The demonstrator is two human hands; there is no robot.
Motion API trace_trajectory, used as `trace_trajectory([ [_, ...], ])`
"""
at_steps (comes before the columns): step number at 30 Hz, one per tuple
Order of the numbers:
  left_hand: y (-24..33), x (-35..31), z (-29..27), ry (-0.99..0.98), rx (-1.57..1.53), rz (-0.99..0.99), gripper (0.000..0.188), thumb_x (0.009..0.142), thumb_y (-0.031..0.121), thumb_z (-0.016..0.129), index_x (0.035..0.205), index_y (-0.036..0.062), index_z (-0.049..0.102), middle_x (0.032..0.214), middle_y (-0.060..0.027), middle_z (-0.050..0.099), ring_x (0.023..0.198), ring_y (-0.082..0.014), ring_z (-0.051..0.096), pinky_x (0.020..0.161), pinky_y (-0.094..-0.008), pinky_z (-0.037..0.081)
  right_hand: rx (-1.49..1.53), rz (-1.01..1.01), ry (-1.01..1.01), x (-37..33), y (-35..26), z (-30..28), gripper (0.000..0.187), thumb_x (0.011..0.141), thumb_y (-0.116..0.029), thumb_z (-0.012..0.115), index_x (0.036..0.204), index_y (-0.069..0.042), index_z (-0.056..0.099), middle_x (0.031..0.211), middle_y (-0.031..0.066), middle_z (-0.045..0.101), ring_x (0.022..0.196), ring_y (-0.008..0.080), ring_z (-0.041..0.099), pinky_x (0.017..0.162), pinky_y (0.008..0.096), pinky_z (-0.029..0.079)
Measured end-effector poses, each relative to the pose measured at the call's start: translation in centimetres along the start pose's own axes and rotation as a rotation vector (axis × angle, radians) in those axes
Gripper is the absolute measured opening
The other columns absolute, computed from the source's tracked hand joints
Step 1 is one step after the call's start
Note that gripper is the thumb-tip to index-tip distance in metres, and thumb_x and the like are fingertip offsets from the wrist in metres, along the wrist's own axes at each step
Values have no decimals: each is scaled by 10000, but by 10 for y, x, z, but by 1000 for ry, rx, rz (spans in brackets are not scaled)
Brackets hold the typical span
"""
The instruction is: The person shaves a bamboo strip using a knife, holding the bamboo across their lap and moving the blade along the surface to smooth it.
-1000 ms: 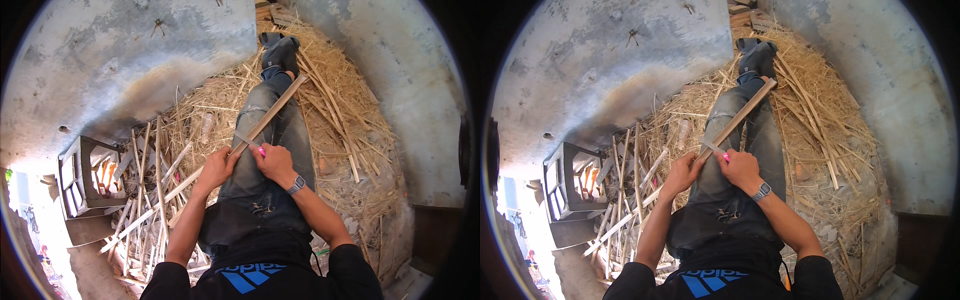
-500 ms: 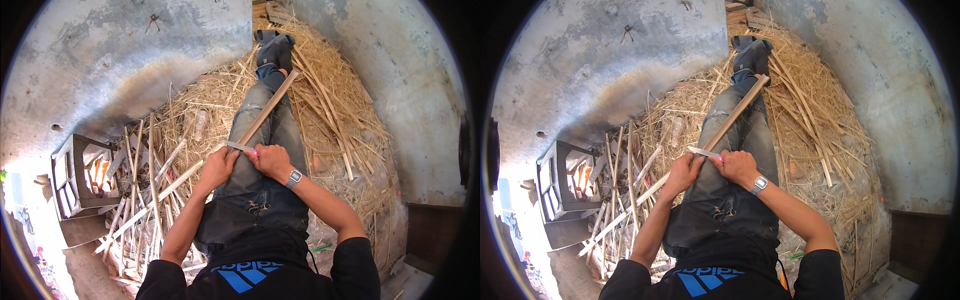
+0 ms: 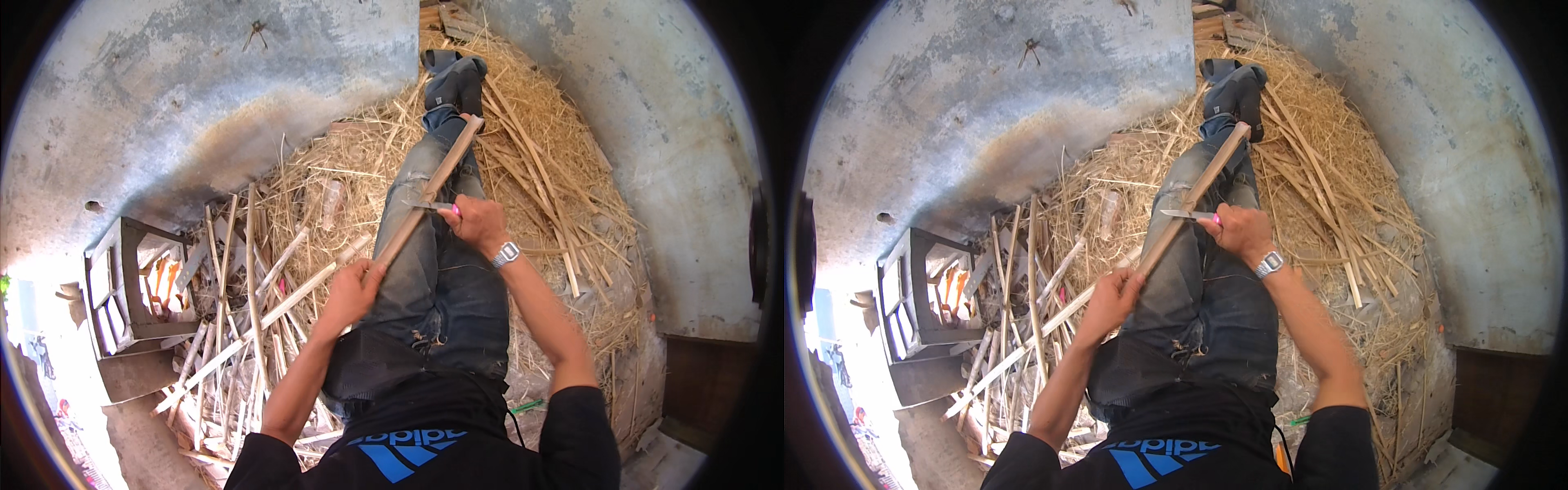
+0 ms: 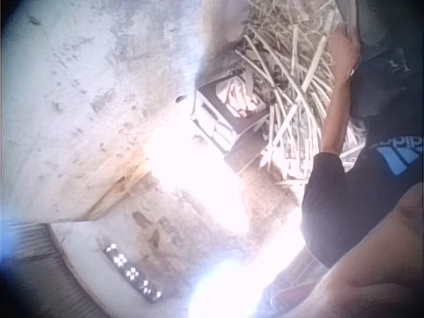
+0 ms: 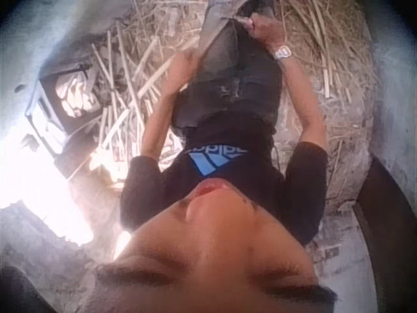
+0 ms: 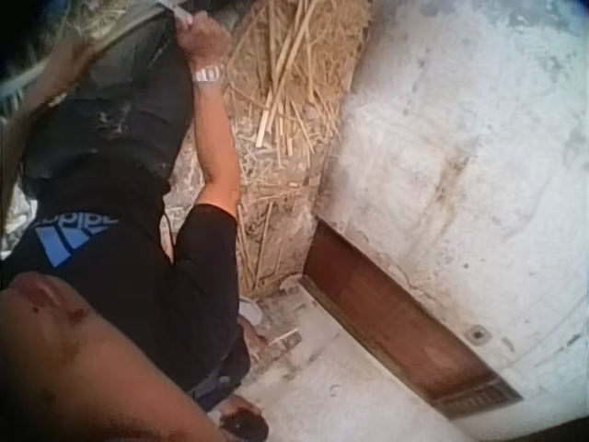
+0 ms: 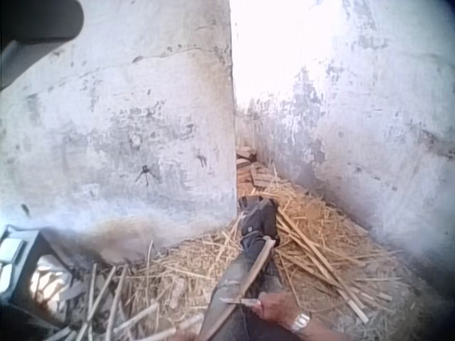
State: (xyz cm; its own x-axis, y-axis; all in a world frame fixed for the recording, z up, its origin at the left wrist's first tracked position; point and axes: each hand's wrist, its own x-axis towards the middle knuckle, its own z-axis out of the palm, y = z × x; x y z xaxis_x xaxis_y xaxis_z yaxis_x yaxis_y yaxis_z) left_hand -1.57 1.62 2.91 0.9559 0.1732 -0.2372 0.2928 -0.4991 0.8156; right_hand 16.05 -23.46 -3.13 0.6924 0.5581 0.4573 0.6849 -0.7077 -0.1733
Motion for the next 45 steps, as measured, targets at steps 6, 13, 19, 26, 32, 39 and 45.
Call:
trace_trajectory([
  [6,8,14,-5,-8,-124,-38,291,1065,263,636,988,-12,685,684,-8,620,609,-86,550,560,-290,420,102,23,-43,35,2,-28,534,1013,-594,565,763,-124,588,589,128,624,524,346,639,472,452,478],
  [13,6,55,17,58,-148,77,257,1061,251,634,976,12,677,650,-2,619,567,-73,541,519,-285,406,352,151,-293,21,-82,-38,513,1022,-528,592,825,-56,633,640,201,659,604,439,663,554,546,501],
  [19,-12,51,16,12,-66,24,334,1037,285,652,954,-35,694,687,-156,665,611,-235,646,596,-398,480,253,215,-276,18,-70,-8,577,1034,-558,549,791,-46,658,607,207,656,562,431,668,525,541,530],
  [26,-40,0,2,-40,-172,-22,300,1071,278,634,996,-9,683,671,24,569,563,-48,465,508,-260,349,77,71,-235,28,-33,7,625,1031,-612,511,751,-73,662,570,188,644,516,386,664,467,505,513],
  [32,-44,-32,-15,-62,-39,-30,276,1060,252,645,1002,-14,689,676,-29,602,591,-85,513,546,-301,403,-141,472,-159,51,70,-8,655,1022,-644,506,726,-80,658,587,182,643,540,382,658,483,468,491],
  [39,-30,-17,-9,-41,-120,-23,280,1040,250,663,1065,-27,698,710,-157,666,614,-199,609,598,-372,472,60,360,-8,70,63,-32,691,1045,-631,487,680,-54,599,602,208,600,574,410,605,529,509,438],
  [45,-35,9,7,19,-132,41,295,1039,263,663,1097,-25,690,724,-207,675,616,-281,643,603,-403,483,417,528,-61,66,21,-36,650,1086,-549,474,746,-22,645,595,152,533,545,312,516,557,442,385],
])
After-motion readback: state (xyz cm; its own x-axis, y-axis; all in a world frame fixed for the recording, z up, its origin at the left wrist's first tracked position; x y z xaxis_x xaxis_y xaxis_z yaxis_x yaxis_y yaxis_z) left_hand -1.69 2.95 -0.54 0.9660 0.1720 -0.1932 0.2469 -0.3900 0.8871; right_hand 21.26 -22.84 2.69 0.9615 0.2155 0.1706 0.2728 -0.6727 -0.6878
